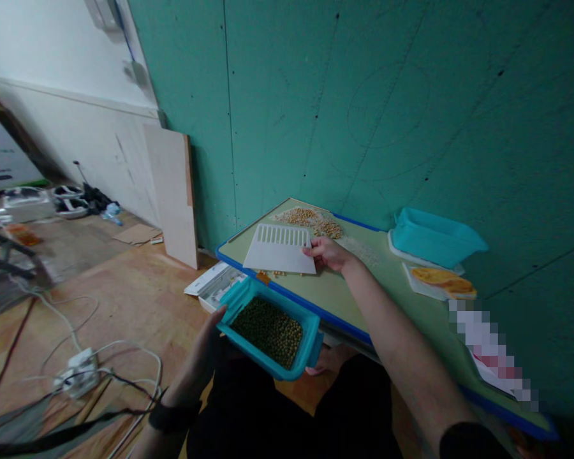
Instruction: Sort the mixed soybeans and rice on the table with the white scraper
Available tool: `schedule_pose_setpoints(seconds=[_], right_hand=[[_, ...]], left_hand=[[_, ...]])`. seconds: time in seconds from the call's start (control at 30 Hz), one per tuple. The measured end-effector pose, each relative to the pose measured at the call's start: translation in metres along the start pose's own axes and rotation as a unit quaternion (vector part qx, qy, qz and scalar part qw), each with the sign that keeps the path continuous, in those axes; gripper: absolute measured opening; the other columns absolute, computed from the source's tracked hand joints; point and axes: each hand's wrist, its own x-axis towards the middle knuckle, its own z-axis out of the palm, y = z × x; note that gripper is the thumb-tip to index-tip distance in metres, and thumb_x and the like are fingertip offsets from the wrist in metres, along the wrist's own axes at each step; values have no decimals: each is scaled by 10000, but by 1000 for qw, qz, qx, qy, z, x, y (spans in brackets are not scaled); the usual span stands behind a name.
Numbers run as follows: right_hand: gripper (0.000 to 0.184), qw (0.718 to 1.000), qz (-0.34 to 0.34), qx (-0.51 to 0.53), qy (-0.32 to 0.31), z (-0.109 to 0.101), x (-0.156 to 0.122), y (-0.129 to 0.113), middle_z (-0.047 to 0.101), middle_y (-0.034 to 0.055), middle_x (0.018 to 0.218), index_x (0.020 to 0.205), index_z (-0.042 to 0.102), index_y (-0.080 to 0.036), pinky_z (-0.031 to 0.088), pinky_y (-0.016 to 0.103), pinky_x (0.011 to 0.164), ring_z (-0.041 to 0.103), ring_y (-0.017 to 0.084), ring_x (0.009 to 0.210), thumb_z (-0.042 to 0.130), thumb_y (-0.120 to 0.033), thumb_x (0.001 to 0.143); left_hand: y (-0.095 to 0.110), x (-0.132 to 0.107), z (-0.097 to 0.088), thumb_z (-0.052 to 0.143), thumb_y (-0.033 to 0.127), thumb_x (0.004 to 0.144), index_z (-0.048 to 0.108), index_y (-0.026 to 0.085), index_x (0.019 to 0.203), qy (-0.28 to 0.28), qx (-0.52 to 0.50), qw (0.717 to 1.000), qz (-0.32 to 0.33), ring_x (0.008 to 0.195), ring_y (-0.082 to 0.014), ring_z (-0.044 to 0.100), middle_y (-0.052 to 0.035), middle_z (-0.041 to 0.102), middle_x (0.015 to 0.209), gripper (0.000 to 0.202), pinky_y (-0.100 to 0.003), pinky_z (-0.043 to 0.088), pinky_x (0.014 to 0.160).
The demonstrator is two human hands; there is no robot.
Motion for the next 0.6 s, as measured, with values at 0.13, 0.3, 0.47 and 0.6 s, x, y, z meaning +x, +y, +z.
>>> schedule_pose_setpoints(seconds=[0.13,0.3,0.47,0.6], right_hand=[[217,999,-9,16,47,-10,-17,-6,751,40,691,786,717,-153,561,241,529,683,153,568,916,-214,724],[253,989,-42,11,139,-36,-70,6,807,64,802,862,767,-160,612,283,587,738,192,657,928,-278,708],[421,969,-54,-5,239,-43,-123,36,825,78,797,876,770,-180,629,324,593,769,245,683,983,-425,607],[534,965,-52,-7,256,-31,-143,48,829,97,793,861,781,-183,622,332,582,778,264,692,1004,-523,515]], left_hand=[[-1,1,1,688,539,975,621,152,1580,-18,-5,1000,-13,1265,-423,765,-168,868,1211,722,-530,667,989],[-6,2,2,689,565,971,605,123,1597,-49,-18,998,-45,1326,-429,731,-182,846,1286,771,-532,647,1032],[-11,0,7,714,568,969,534,167,1661,-98,-35,994,-24,1365,-421,705,-162,792,1421,819,-520,602,1112],[-11,0,9,739,535,962,533,170,1659,-101,-44,994,-26,1329,-413,730,-158,802,1405,813,-514,614,1094]])
